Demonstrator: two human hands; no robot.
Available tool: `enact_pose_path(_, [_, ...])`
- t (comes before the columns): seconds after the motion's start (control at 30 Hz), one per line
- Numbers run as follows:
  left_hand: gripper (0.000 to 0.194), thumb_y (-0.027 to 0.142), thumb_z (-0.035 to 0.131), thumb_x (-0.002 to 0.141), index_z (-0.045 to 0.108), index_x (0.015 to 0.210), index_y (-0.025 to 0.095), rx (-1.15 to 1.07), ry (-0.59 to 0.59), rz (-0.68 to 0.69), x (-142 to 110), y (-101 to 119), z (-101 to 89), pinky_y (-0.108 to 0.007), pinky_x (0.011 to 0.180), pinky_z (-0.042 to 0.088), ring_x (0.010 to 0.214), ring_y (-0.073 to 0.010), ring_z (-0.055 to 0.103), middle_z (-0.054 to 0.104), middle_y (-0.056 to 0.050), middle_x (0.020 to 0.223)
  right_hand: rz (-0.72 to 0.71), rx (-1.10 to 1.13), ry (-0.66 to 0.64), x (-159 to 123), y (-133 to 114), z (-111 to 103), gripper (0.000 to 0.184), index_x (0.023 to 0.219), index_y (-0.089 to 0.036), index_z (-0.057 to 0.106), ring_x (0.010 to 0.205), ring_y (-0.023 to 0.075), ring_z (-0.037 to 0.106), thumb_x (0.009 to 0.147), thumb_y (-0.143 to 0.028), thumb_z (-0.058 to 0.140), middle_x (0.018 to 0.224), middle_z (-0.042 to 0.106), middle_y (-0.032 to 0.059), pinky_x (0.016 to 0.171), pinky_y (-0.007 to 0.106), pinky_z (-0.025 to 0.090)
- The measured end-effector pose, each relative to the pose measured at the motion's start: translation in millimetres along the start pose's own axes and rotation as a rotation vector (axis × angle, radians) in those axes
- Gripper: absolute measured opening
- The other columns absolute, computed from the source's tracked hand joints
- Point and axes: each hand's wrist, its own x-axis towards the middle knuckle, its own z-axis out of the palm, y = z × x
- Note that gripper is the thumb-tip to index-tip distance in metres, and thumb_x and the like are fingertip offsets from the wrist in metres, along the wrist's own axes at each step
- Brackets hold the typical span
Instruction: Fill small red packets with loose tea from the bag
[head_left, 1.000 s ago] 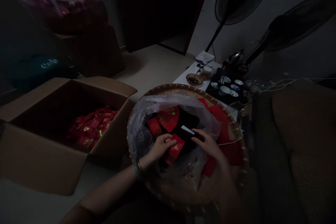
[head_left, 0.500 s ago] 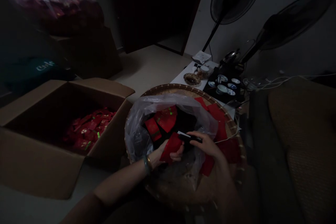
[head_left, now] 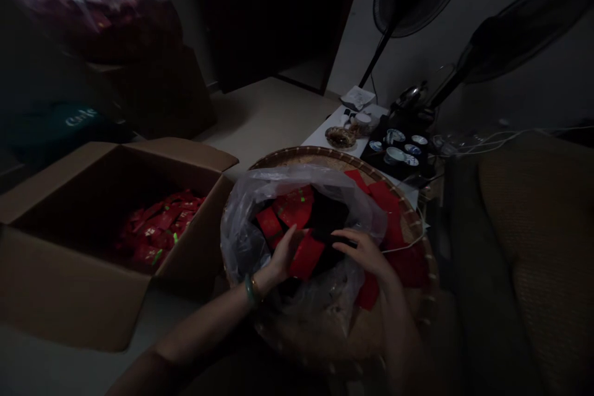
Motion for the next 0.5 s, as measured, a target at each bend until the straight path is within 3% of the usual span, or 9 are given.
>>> enact_pose_path(0.07, [0.043,0.050,0.056,0.074,0.065,0.096,0.014,0.146,-0.018,0.189,-2.4,9.9,2.8,-0.030,0.091,0.040,0.101,-0.0206,0.056,0.065,-0.008,0.105,-0.008,-0.019,-0.002,0.6,-0.2,0.7,0.026,0.096,-0.022,0.066,0.092,0.0214,0.060,0.078,-0.038,0.060,0.097,0.066,0.0054,0.080,0.033,0.046])
enact_pose_path(0.13, [0.044,0.043,0.065,0.068,0.063,0.102,0.014,0.354,-0.061,0.292,-2.4,17.6,6.9,-0.030,0.091,0.039,0.101,-0.0207,0.056,0.065,-0.008,0.105,-0.018,-0.047,-0.008,1.3,-1.2,1.7,0.026,0.097,-0.022,0.065,0.090,0.0207,0.061,0.078,-0.039,0.059,0.095,0.066,0.0050,0.079,0.032,0.046])
enact_pose_path(0.27, [0.041,0.035,0.072,0.062,0.066,0.095,0.012,0.751,0.015,0.361,1.0,19.9,12.6,-0.026,0.071,0.043,0.078,-0.0181,0.059,0.068,-0.007,0.086,-0.038,-0.117,-0.010,2.3,-4.7,2.5,0.026,0.097,-0.023,0.065,0.086,0.0205,0.061,0.078,-0.040,0.059,0.091,0.066,0.0048,0.076,0.032,0.046])
enact_pose_path(0.5, [0.035,0.038,0.065,0.071,0.066,0.095,0.013,0.958,0.081,0.507,-6.2,10.2,14.2,-0.021,0.055,0.037,0.061,-0.0127,0.051,0.063,-0.003,0.070,-0.073,-0.169,0.006,-0.6,-3.8,1.5,0.026,0.096,-0.024,0.065,0.087,0.0214,0.060,0.077,-0.040,0.061,0.092,0.067,0.0049,0.077,0.034,0.045])
